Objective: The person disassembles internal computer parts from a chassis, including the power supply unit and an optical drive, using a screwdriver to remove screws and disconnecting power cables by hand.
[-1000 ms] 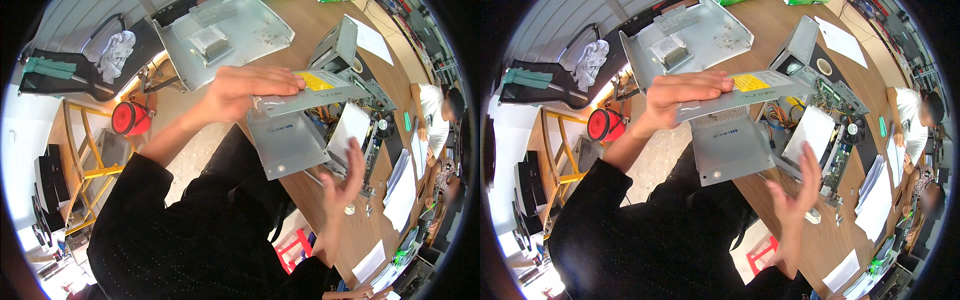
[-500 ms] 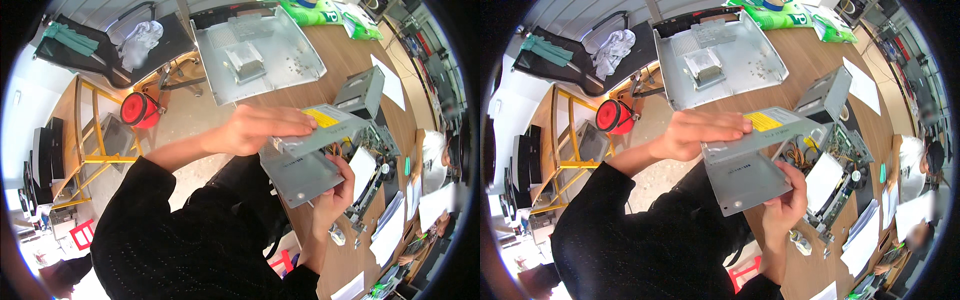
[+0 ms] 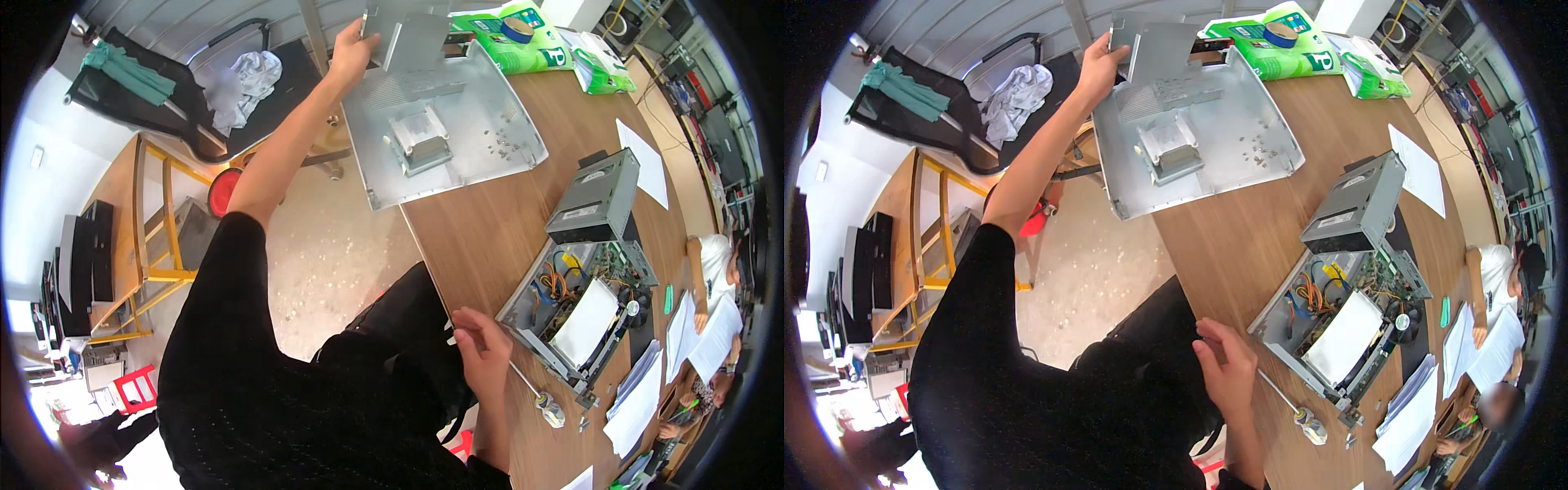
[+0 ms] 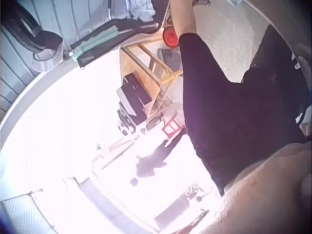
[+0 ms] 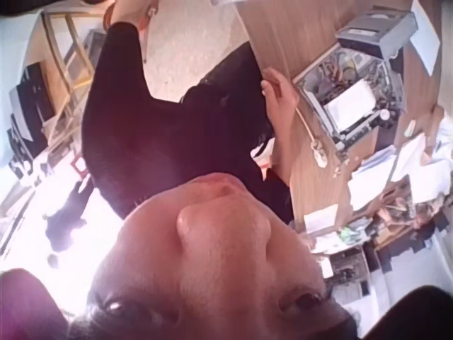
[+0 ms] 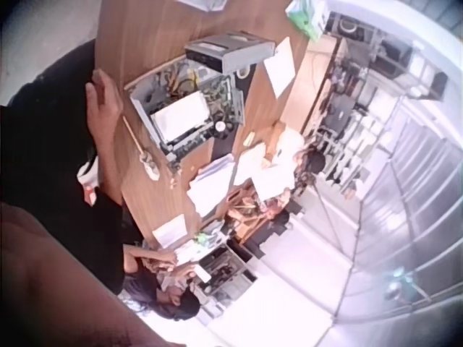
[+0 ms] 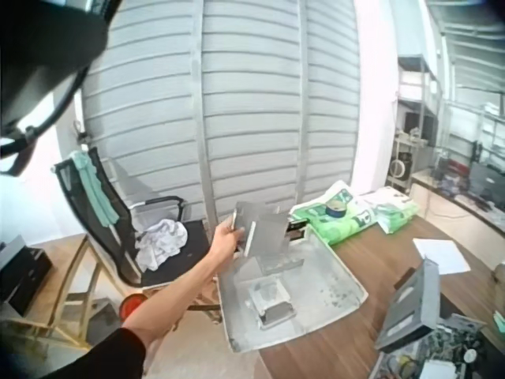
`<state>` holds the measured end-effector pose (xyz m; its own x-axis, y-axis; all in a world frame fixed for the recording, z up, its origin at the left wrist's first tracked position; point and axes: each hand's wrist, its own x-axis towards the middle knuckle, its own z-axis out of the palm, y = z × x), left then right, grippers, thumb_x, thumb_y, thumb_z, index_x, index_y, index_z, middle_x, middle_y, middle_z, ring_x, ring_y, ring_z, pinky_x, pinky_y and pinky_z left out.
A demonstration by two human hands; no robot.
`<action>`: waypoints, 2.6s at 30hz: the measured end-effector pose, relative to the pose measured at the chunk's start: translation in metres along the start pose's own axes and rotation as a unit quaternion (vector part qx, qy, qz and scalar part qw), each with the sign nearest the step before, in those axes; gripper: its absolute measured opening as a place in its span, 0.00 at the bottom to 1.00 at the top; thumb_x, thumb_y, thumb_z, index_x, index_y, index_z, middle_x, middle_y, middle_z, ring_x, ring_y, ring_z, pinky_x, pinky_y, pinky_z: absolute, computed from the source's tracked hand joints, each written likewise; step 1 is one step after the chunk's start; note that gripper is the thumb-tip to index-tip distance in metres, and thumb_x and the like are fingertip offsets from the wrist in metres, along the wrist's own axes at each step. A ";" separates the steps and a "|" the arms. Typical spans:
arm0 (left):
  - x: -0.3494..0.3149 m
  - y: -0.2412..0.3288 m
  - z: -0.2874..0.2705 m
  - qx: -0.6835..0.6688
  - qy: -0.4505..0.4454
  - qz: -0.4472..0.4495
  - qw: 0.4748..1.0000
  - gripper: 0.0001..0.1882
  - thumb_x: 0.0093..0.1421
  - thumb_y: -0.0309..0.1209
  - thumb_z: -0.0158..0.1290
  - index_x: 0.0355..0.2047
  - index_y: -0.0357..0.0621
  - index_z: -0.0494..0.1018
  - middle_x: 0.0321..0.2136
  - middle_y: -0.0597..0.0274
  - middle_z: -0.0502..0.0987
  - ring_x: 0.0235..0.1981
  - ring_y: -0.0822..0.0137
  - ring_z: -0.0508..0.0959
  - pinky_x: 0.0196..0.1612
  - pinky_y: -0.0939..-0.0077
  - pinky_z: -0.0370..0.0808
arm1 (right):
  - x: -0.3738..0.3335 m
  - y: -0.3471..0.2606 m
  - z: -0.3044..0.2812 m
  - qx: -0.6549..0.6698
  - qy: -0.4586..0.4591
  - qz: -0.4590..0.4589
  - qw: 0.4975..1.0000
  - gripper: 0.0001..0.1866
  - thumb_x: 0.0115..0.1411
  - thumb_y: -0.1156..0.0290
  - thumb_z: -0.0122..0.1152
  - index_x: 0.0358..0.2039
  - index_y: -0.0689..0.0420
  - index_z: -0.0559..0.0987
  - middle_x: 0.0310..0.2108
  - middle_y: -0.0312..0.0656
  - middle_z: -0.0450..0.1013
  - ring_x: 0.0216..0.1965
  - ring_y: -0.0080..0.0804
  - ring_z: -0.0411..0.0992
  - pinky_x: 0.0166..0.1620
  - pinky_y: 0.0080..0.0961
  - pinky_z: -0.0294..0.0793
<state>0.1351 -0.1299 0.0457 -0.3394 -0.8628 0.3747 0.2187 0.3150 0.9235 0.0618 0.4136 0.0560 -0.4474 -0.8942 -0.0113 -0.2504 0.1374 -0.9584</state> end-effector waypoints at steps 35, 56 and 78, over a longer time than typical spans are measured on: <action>-0.157 0.131 0.113 0.444 -0.164 0.222 0.852 0.20 0.59 0.27 0.60 0.53 0.44 0.75 0.36 0.58 0.79 0.35 0.64 0.79 0.40 0.71 0.76 | -0.101 0.004 -0.120 -0.129 0.253 -0.157 0.946 0.10 0.63 0.70 0.63 0.43 0.60 0.82 0.40 0.43 0.82 0.42 0.34 0.80 0.43 0.29 0.79; -0.298 0.115 0.314 0.036 -0.672 -0.356 0.649 0.34 0.71 0.56 0.42 0.60 0.36 0.68 0.53 0.50 0.78 0.53 0.65 0.79 0.57 0.69 0.75 | -0.051 0.029 -0.182 0.057 0.306 0.203 0.928 0.38 0.58 0.48 0.65 0.59 0.66 0.72 0.34 0.35 0.72 0.29 0.20 0.61 0.32 0.20 0.61; -0.277 0.142 0.330 -0.113 -0.506 -0.467 0.716 0.40 0.66 0.65 0.43 0.66 0.47 0.62 0.59 0.55 0.71 0.58 0.54 0.74 0.55 0.44 0.75 | -0.045 0.015 -0.188 0.112 0.228 0.212 0.944 0.45 0.67 0.31 0.35 0.52 0.64 0.77 0.41 0.49 0.79 0.38 0.36 0.79 0.44 0.28 0.77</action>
<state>-0.0413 0.2842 0.0996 -0.8989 0.1099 -0.4242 -0.4321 -0.3838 0.8161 -0.0830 0.5362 0.0956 -0.8019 -0.4968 -0.3318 0.1986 0.3021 -0.9324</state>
